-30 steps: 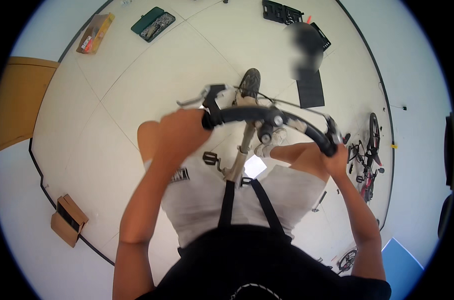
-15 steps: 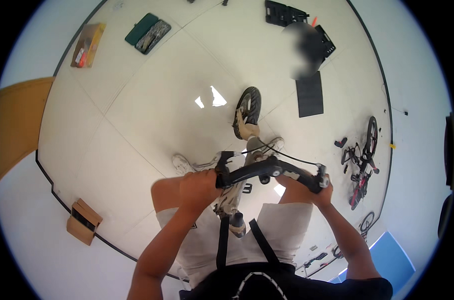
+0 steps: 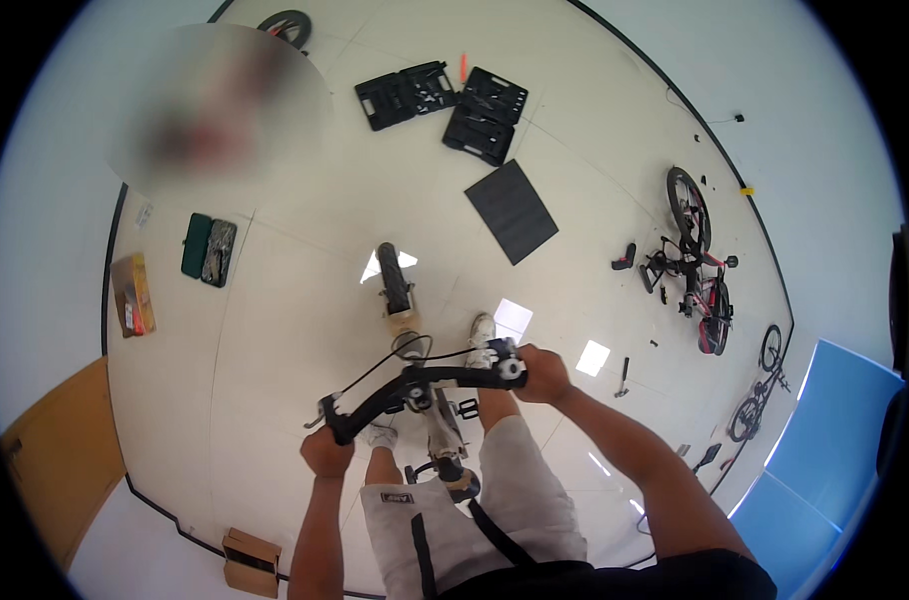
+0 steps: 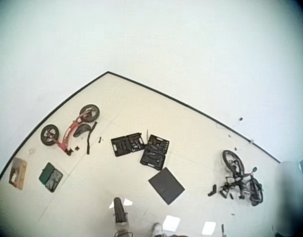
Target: The person assembles a bicycle by attaching the handlebar to the frame, tightening bolts with a cordless drill, and adjusting the seat post. The person uses a cordless drill and hand tools to secure components and align the handlebar.
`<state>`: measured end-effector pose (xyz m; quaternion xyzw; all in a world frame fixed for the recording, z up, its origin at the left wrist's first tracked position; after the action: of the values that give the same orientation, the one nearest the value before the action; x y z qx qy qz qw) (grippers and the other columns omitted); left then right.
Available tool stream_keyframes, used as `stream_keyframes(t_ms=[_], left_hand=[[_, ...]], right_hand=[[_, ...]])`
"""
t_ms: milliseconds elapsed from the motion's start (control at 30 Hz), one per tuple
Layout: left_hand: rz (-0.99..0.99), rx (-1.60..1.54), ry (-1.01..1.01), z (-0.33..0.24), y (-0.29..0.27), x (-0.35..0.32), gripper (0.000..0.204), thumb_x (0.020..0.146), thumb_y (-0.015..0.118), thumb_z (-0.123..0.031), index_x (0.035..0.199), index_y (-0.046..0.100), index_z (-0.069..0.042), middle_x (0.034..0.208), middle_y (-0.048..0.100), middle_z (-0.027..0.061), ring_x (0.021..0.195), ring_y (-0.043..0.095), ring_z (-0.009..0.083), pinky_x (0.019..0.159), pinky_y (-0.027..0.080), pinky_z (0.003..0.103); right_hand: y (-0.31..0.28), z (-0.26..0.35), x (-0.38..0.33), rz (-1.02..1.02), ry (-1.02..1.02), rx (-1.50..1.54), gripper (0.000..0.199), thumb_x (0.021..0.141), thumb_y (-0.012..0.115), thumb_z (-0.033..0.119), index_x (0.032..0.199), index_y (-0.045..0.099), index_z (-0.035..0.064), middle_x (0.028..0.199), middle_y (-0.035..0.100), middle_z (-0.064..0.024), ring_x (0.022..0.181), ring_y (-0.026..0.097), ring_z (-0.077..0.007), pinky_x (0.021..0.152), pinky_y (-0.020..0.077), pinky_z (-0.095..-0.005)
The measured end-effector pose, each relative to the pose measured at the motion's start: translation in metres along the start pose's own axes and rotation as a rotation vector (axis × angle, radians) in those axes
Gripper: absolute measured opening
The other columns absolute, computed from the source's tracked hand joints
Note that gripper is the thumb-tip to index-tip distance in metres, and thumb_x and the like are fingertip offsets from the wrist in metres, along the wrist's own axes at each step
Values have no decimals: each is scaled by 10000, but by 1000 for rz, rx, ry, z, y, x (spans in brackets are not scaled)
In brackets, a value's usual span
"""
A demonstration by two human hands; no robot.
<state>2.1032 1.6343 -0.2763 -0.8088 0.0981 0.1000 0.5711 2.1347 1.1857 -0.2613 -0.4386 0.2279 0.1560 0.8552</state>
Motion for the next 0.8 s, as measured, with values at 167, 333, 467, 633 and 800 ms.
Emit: stream_keyframes(t_ms=[167,333,467,633,800], left_hand=[[-33,73,-24,18,-7,8,202,745,802,-264,656,668,-142,598,646,125,542,641,372,521,516,479],[-66,116,45,-25,-66,70,248,761,795,-277,649,639,-120,591,630,134,536,631,372,507,500,467],[-135,117,96,-16,-66,44,218,775,779,-255,672,643,-118,586,621,136,521,612,372,499,487,462],[-220,73,119,-47,-101,52,194,774,768,-263,694,657,-124,599,631,140,541,620,378,515,497,466],[-313,39,-78,-56,-97,6,171,764,812,-259,833,721,-132,659,678,135,603,670,369,564,537,468]], right_hand=[[16,6,0,-76,-83,58,430,648,822,233,988,595,100,843,650,-132,749,664,-379,671,541,-484],[-34,17,2,-187,-69,80,461,635,818,231,999,573,91,855,650,-139,733,658,-393,652,533,-501],[-20,18,-23,-174,-24,31,472,647,812,232,1032,580,88,887,675,-141,766,678,-397,671,548,-493],[-66,37,-23,-311,-120,-13,430,694,773,212,1062,588,90,877,681,-150,777,692,-396,676,558,-493],[-132,75,14,-179,-246,-183,400,723,742,227,1058,560,102,943,661,-128,811,679,-383,700,546,-493]])
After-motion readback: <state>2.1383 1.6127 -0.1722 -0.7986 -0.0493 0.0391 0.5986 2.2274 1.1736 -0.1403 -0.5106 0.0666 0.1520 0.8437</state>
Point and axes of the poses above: each hand's wrist, its own x-axis towards the middle knuckle, its own y-axis out of the palm, z = x × y, the point moved 8 cm from there along x, towards the middle knuckle
